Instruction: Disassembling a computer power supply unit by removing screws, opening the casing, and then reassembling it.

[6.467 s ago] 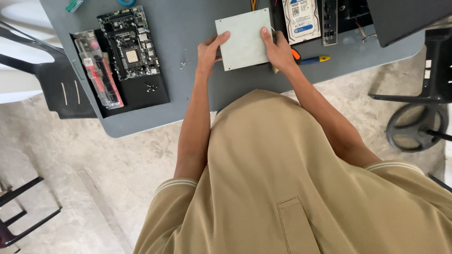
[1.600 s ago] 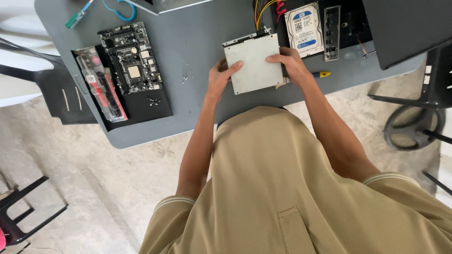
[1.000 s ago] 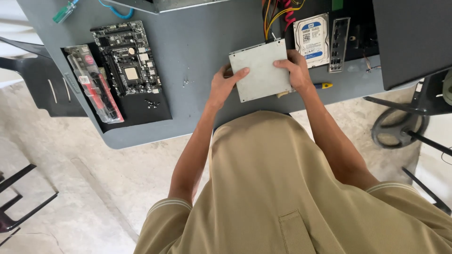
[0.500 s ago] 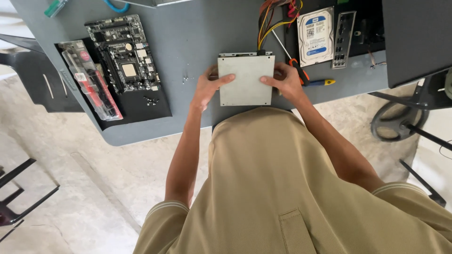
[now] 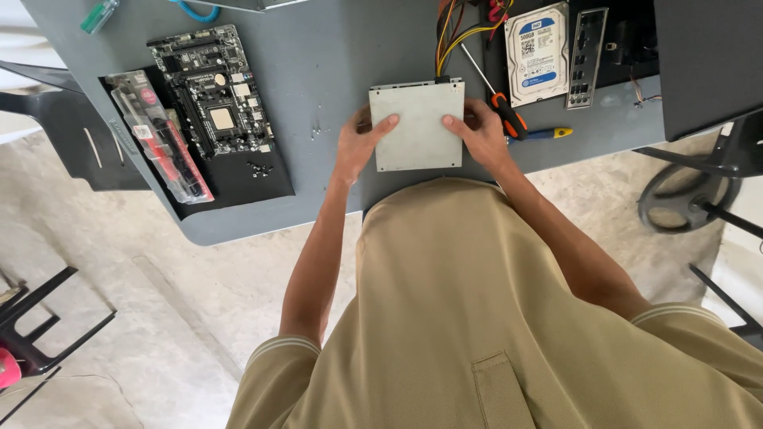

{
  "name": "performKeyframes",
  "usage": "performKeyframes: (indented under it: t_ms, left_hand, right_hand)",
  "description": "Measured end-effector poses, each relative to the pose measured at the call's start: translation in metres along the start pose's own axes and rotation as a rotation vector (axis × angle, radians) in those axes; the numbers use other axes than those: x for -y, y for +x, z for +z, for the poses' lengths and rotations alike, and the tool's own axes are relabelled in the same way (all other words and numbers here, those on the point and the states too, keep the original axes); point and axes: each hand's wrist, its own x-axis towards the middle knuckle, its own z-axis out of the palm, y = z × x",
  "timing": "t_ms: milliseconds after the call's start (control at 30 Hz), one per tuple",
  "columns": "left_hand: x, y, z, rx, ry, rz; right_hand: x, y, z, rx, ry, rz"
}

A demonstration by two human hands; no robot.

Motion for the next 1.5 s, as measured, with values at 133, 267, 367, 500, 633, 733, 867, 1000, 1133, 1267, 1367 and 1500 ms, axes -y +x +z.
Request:
performKeyframes:
  t_ms: [133, 267, 367, 500, 633, 733, 867, 1000, 1133, 1267, 1367, 1500]
  left_hand:
    - [0.008, 0.004, 0.007, -0.025, 0.047, 0.003]
    - [0.049, 0.03, 0.019, -0.155, 0.164, 0.046]
    - [0.074, 0.039, 0.031, -0.27, 0.196, 0.129]
    - [0.076, 0.035, 0.041, -0.384, 0.121, 0.13]
    - [0.072, 0.033, 0.041, -0.377, 0.128, 0.11]
    - [0.067, 0.028, 0.04, -0.356, 0.121, 0.09]
    - [0.048, 0.007, 0.039, -0.323, -0.007, 0.081]
    - [0.041, -0.004, 0.038, -0.296, -0.099, 0.087]
    - [0.034, -0.015, 0.036, -0.239, -0.091, 0.103]
    - [0.034, -0.025, 0.036, -0.212, -0.053, 0.146]
    - [0.023, -0.031, 0.037, -0.178, -0.102, 0.216]
    - [0.01, -0.031, 0.038, -0.198, -0.153, 0.106]
  right_hand:
    - [0.008, -0.005, 0.004, -0.057, -0.073, -0.069]
    - [0.013, -0.005, 0.003, -0.042, -0.125, -0.083]
    - [0.021, -0.009, 0.004, -0.04, -0.137, -0.094]
    - [0.019, -0.006, 0.004, -0.05, -0.152, -0.087]
    - [0.017, -0.003, 0.007, -0.058, -0.124, -0.075]
    - [0.016, -0.001, 0.007, -0.052, -0.058, -0.045]
    - [0.011, 0.003, 0.007, -0.024, 0.149, 0.002]
    - [0.023, 0.0, 0.008, -0.043, 0.353, 0.129]
    - [0.019, 0.001, 0.006, -0.065, 0.403, 0.169]
    - [0.033, -0.004, 0.001, -0.062, 0.525, 0.143]
    - [0.04, 0.0, -0.004, -0.075, 0.529, 0.15]
    - [0.028, 0.018, -0.005, -0.091, 0.56, 0.184]
